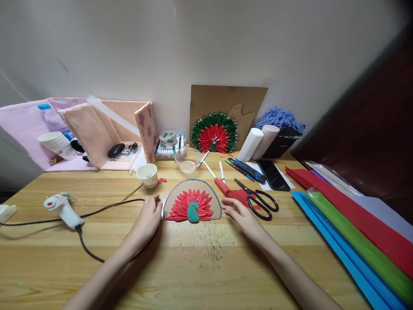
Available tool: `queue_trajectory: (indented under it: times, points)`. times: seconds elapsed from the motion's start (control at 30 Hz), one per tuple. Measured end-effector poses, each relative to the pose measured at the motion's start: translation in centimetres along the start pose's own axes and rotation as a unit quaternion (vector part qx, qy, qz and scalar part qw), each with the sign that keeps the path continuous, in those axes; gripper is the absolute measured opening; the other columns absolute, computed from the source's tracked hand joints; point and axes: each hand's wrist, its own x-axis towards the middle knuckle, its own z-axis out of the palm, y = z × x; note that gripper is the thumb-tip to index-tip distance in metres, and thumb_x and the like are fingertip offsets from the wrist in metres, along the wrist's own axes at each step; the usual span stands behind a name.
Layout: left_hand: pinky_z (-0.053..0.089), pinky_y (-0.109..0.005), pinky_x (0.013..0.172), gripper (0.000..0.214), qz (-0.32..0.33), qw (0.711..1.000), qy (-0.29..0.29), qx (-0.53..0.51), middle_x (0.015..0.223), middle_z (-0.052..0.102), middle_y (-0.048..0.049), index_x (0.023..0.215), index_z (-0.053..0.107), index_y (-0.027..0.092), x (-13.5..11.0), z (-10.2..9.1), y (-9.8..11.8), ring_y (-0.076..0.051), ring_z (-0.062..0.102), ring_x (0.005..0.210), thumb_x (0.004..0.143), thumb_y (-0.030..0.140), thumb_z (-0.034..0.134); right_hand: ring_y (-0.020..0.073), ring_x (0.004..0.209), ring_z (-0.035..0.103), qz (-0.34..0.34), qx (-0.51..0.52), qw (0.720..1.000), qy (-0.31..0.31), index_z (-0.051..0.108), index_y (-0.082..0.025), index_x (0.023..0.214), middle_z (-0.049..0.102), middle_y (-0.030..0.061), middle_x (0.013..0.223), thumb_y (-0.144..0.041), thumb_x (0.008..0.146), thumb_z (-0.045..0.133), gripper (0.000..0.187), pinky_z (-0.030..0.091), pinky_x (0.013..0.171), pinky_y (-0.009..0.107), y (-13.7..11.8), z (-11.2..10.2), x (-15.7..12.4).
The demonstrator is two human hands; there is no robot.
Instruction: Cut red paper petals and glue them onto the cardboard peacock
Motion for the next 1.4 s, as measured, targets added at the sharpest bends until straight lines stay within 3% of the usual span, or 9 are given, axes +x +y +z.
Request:
queue_trajectory:
  times: [0.2, 0.47, 0.63, 0.77, 0.9, 1.03, 1.17, 1.3, 1.4]
  points:
    - [0.046, -0.038, 0.085, 0.046, -0.172, 0.936, -0.077, -0.298, 0.11, 0.064, -0.0172, 0.103, 0.058, 0.011, 0.1, -1.5, 0.2, -0.025, 0.063, 0.095, 0.064, 0.034, 0.067, 0.0256, 0.104, 0.061, 0.04, 0.05, 0.998, -0.019, 0.068, -0.022, 0.092, 0.067, 0.0094, 0.107, -0.035, 0.063, 0.074, 0.032, 0.042, 0.098, 0.042, -0.3, 0.4, -0.1]
    - [0.043, -0.039, 0.093, 0.045, -0.102, 0.931, -0.099, -0.336, 0.106, 0.069, -0.0124, 0.095, 0.069, 0.013, -0.7, -2.0, 2.2, -0.029, 0.057, 0.11, 0.059, 0.039, 0.074, 0.0206, 0.089, 0.065, 0.03, 0.082, 0.996, 0.006, 0.065, -0.021, 0.093, 0.066, 0.0101, 0.109, -0.037, 0.062, 0.075, 0.037, 0.051, 0.081, 0.036, 0.4, 0.9, 0.2]
    - [0.044, -0.039, 0.093, 0.047, -0.098, 0.936, -0.082, -0.327, 0.099, 0.071, -0.011, 0.093, 0.069, 0.013, -0.3, -2.7, 3.8, -0.029, 0.062, 0.101, 0.057, 0.041, 0.076, 0.0121, 0.054, 0.056, 0.041, 0.031, 0.996, -0.074, 0.066, -0.017, 0.085, 0.064, 0.001, 0.064, -0.045, 0.063, 0.074, 0.036, 0.045, 0.052, 0.025, -0.3, 0.8, 0.2]
    - [0.044, -0.038, 0.095, 0.047, -0.086, 0.906, -0.074, -0.407, 0.106, 0.069, -0.0111, 0.1, 0.067, 0.013, 0.7, -2.5, 5.6, -0.027, 0.06, 0.105, 0.067, 0.047, 0.068, 0.0105, 0.05, 0.053, -0.004, 0.036, 0.997, -0.063, 0.063, -0.016, 0.069, 0.059, -0.001, 0.055, -0.046, 0.068, 0.071, 0.031, 0.044, 0.052, 0.024, -2.0, 0.3, 0.0]
    - [0.045, -0.041, 0.095, 0.058, -0.074, 0.847, -0.1, -0.516, 0.115, 0.064, -0.0155, 0.105, 0.062, 0.011, 0.4, 0.9, 7.8, -0.027, 0.058, 0.109, 0.075, 0.059, 0.052, 0.0108, 0.054, 0.056, -0.031, 0.134, 0.989, 0.044, 0.06, -0.017, 0.07, 0.059, -0.0015, 0.058, -0.045, 0.062, 0.075, 0.032, 0.048, 0.055, 0.023, -3.1, -0.2, 0.2]
    - [0.047, -0.04, 0.093, 0.055, -0.07, 0.878, -0.242, -0.407, 0.11, 0.066, -0.0149, 0.104, 0.062, 0.013, -1.5, 6.6, 10.2, -0.027, 0.062, 0.101, 0.057, 0.036, 0.079, 0.0105, 0.06, 0.06, -0.035, 0.23, 0.968, 0.091, 0.057, -0.018, 0.068, 0.059, -0.0028, 0.063, -0.042, 0.057, 0.079, 0.035, 0.051, 0.061, 0.022, -3.2, -0.5, 0.5]
    - [0.05, -0.033, 0.083, 0.04, -0.013, 0.882, -0.259, -0.393, 0.096, 0.07, -0.0109, 0.091, 0.066, 0.013, -2.2, 11.1, 11.9, -0.022, 0.065, 0.09, 0.062, 0.039, 0.075, 0.0088, 0.056, 0.057, -0.044, 0.234, 0.968, 0.083, 0.057, -0.018, 0.07, 0.058, -0.0034, 0.06, -0.042, 0.06, 0.077, 0.033, 0.048, 0.055, 0.02, -3.1, -0.5, 0.4]
    - [0.049, -0.028, 0.069, 0.033, 0.008, 0.916, -0.177, -0.36, 0.073, 0.07, -0.0056, 0.072, 0.067, 0.012, -1.2, 12.5, 12.5, -0.019, 0.064, 0.072, 0.064, 0.044, 0.072, 0.0084, 0.055, 0.055, -0.058, 0.198, 0.974, 0.089, 0.055, -0.018, 0.071, 0.056, -0.0039, 0.059, -0.042, 0.065, 0.073, 0.031, 0.047, 0.055, 0.02, -3.0, -0.9, 0.9]
    - [0.049, -0.028, 0.068, 0.034, -0.014, 0.91, -0.18, -0.373, 0.069, 0.07, -0.0046, 0.071, 0.068, 0.012, -0.5, 12.1, 12.5, -0.019, 0.064, 0.07, 0.059, 0.043, 0.075, 0.0128, 0.062, 0.058, -0.083, 0.081, 0.992, 0.052, 0.057, -0.019, 0.08, 0.06, -0.0008, 0.068, -0.041, 0.07, 0.067, 0.026, 0.049, 0.062, 0.027, -2.8, -3.3, 1.5]
